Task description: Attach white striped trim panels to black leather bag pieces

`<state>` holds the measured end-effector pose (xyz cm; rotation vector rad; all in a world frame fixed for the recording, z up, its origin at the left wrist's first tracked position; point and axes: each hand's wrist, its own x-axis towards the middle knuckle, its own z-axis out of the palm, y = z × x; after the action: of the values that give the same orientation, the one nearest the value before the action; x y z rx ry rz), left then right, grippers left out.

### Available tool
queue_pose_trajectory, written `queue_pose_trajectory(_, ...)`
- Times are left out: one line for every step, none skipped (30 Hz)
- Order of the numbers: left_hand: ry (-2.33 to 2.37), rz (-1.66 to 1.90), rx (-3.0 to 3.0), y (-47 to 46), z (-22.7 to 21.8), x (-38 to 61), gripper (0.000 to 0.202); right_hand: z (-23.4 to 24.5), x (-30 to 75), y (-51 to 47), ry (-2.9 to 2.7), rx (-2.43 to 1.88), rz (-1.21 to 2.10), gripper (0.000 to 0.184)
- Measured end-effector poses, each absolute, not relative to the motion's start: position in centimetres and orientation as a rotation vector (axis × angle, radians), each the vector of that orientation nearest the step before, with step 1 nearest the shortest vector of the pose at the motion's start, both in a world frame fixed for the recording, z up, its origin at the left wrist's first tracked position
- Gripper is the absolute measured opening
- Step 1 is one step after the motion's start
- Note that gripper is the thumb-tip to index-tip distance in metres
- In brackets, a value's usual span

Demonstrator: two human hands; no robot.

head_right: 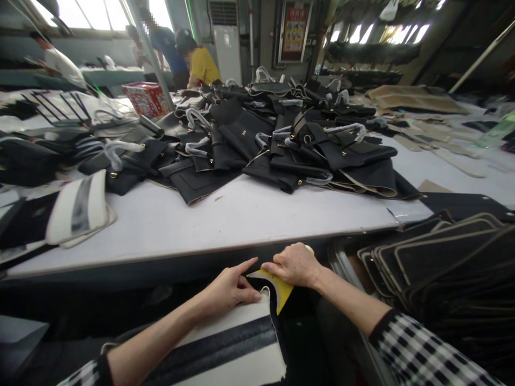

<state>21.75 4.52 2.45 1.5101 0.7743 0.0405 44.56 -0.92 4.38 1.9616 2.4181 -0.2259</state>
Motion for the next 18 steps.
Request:
queue_pose_trajectory(0.77,0.039,1.512,4.5,2.5,21.8,0.093,4.3,44.4,-0.8,2.44,1.925,-0.221,0.063)
queue_pose_trajectory(0.758,0.038,1.511,4.4,2.6,21.8,0.087,4.3,44.2,-0.6,2.461,1.891,-0.217,0.062)
queue_pose_trajectory(0.74,0.041,1.509,4.4,2.7,21.8,0.08,4.2,44.0,-0.5,2.48,1.861,-0.214,0.062)
queue_pose_trajectory(0.718,0.048,1.507,4.3,2.7,21.8,0.073,4.2,43.8,-0.3,2.495,1.837,-0.211,0.063)
queue_pose_trajectory(0.694,0.061,1.51,4.3,2.8,21.8,0.065,4.2,43.7,-0.3,2.508,1.816,-0.207,0.063)
queue_pose_trajectory(0.673,0.076,1.517,4.3,2.8,21.8,0.058,4.2,43.5,-0.2,2.517,1.799,-0.203,0.063)
queue_pose_trajectory(0.655,0.086,1.53,4.3,2.9,21.8,0.052,4.3,43.5,-0.2,2.524,1.785,-0.2,0.064)
queue_pose_trajectory(0.645,0.089,1.541,4.3,3.0,21.8,0.046,4.3,43.4,-0.1,2.528,1.773,-0.197,0.063)
queue_pose_trajectory(0.64,0.083,1.553,4.3,3.0,21.7,0.043,4.4,43.4,-0.2,2.532,1.762,-0.196,0.063)
queue_pose_trajectory(0.636,0.072,1.564,4.3,3.1,21.7,0.039,4.4,43.4,-0.2,2.534,1.753,-0.196,0.062)
queue_pose_trajectory(0.635,0.059,1.575,4.3,3.2,21.7,0.037,4.5,43.4,-0.2,2.536,1.745,-0.197,0.062)
queue_pose_trajectory(0.636,0.046,1.59,4.4,3.3,21.7,0.035,4.5,43.4,-0.3,2.537,1.738,-0.197,0.062)
queue_pose_trajectory(0.64,0.039,1.608,4.4,3.4,21.7,0.034,4.5,43.4,-0.3,2.538,1.733,-0.197,0.062)
queue_pose_trajectory(0.644,0.035,1.628,4.4,3.6,21.7,0.032,4.5,43.4,-0.4,2.537,1.731,-0.194,0.062)
queue_pose_trajectory(0.648,0.032,1.649,4.3,3.7,21.7,0.031,4.5,43.4,-0.4,2.535,1.731,-0.192,0.062)
queue_pose_trajectory(0.652,0.027,1.671,4.3,3.8,21.7,0.028,4.5,43.4,-0.5,2.532,1.734,-0.189,0.062)
queue_pose_trajectory(0.655,0.022,1.695,4.3,3.9,21.8,0.026,4.4,43.3,-0.6,2.526,1.739,-0.184,0.062)
queue_pose_trajectory(0.658,0.016,1.723,4.3,3.9,21.8,0.024,4.3,43.2,-0.7,2.519,1.746,-0.181,0.063)
